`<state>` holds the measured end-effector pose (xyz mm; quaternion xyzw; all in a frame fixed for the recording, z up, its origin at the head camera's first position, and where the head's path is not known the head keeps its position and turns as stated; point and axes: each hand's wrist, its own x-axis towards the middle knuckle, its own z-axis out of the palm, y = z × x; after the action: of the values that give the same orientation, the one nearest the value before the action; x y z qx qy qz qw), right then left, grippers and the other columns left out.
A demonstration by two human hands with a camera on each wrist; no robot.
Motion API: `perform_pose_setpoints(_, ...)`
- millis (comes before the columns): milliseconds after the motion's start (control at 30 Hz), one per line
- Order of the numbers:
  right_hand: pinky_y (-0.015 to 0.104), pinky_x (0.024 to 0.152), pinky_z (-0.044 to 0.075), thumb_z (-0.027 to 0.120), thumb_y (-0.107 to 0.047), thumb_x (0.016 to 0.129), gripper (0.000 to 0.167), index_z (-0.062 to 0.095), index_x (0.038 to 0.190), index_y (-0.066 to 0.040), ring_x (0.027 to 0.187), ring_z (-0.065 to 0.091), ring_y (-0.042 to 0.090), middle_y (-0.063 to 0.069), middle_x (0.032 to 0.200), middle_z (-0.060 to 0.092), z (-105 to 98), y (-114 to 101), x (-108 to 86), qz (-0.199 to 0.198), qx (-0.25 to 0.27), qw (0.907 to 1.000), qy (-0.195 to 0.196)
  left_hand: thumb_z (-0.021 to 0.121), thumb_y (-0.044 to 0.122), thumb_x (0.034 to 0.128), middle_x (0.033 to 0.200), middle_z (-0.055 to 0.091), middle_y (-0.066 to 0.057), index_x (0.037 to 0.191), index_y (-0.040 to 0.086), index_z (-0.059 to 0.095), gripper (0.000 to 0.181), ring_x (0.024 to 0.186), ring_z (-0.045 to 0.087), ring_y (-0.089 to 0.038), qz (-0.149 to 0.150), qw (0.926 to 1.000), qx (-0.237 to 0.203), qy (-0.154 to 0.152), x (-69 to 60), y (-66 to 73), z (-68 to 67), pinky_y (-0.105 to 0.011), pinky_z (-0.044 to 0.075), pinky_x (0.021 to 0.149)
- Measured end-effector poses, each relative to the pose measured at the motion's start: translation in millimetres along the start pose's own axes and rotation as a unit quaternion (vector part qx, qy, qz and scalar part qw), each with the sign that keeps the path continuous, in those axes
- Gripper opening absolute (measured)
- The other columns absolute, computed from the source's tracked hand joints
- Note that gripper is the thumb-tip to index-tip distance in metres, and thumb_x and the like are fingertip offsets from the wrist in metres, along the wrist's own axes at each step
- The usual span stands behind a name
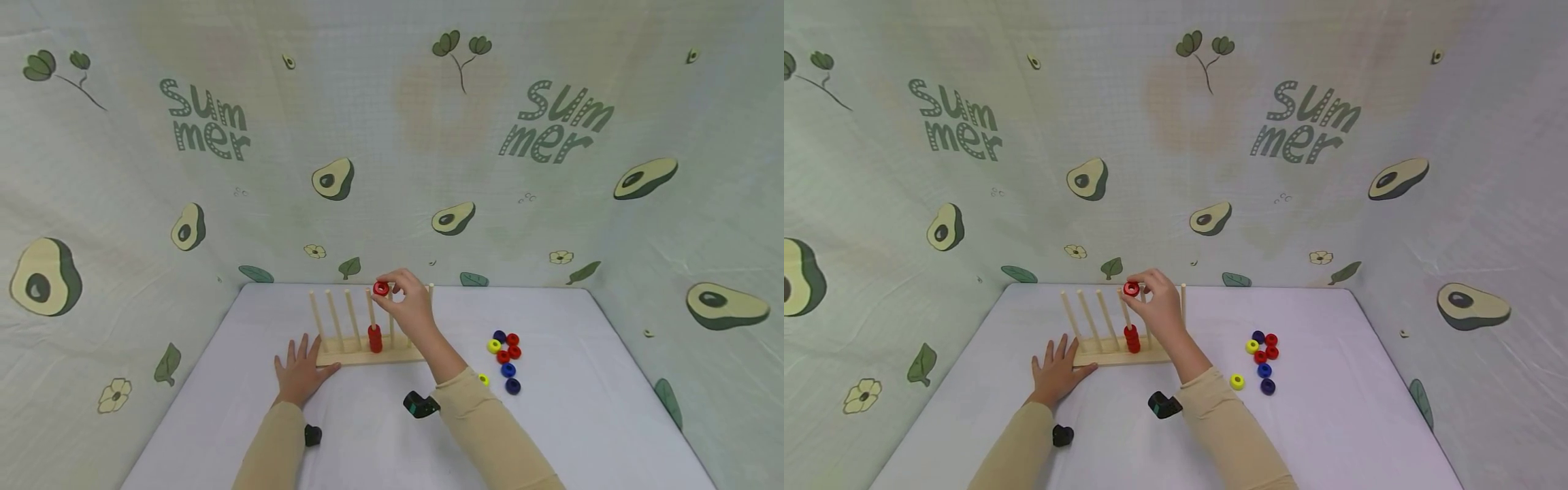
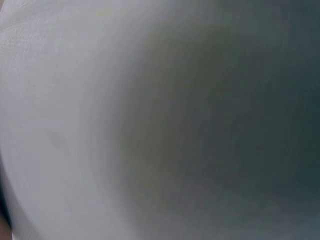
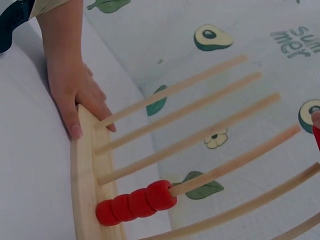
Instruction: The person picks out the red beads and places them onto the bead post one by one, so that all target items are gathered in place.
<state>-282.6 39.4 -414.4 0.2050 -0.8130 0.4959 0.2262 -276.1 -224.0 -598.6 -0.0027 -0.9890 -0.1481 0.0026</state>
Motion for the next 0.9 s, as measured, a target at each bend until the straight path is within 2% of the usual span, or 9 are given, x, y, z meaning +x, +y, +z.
perform_pose_setpoints(267, 0.028, 0.067, 0.045, 0.083, -0.016, 0.079, 0.027, 0.073, 0.104, -0.010, 0.076, 0.054, 0.018, -0.002, 0.099, 0.069, 7, 8, -0.9, -0.054, -0.044, 0.9973, 0.025, 0.053, 0.076, 0.0806, 0.159, 0.017, -0.022, 0.153, 0.012, 0.031, 0.099, 0.144, 0.003, -0.049, 0.000, 1.0000, -0.003, -0.001, -1.4, 3.6, -2.5, -0.074, -0.004, 0.104)
perform_pose_setpoints(433, 0.038, 0.065, 0.048, 0.083, -0.017, 0.078, 0.027, 0.074, 0.102, -0.009, 0.074, 0.053, 0.016, -0.001, 0.098, 0.071, 13, 14, -0.6, -0.076, -0.051, 0.9949, 0.043, 0.055, 0.074, 0.0811, 0.158, 0.018, -0.023, 0.153, 0.011, 0.032, 0.099, 0.143, 0.004, -0.050, 0.006, 0.9999, -0.011, 0.008, -2.7, 2.7, -2.2, -0.075, -0.003, 0.103)
perform_pose_setpoints(700, 0.038, 0.066, 0.050, 0.083, -0.015, 0.078, 0.028, 0.075, 0.103, -0.007, 0.082, 0.059, 0.020, 0.002, 0.102, 0.073, 16, 14, -0.3, -0.084, -0.039, 0.9933, 0.069, 0.056, 0.073, 0.0814, 0.158, 0.018, -0.023, 0.153, 0.011, 0.032, 0.098, 0.143, 0.004, -0.050, 0.009, 0.9998, -0.013, 0.013, -2.7, 1.7, -0.1, -0.075, -0.004, 0.103)
perform_pose_setpoints(900, 0.037, 0.065, 0.048, 0.084, -0.015, 0.076, 0.029, 0.076, 0.103, -0.009, 0.076, 0.056, 0.021, 0.001, 0.101, 0.074, 18, 14, 0.1, -0.073, -0.029, 0.9940, 0.076, 0.056, 0.073, 0.0814, 0.158, 0.018, -0.023, 0.153, 0.011, 0.032, 0.098, 0.143, 0.004, -0.050, 0.007, 0.9998, -0.015, 0.015, -1.6, 1.2, 1.5, -0.074, -0.005, 0.103)
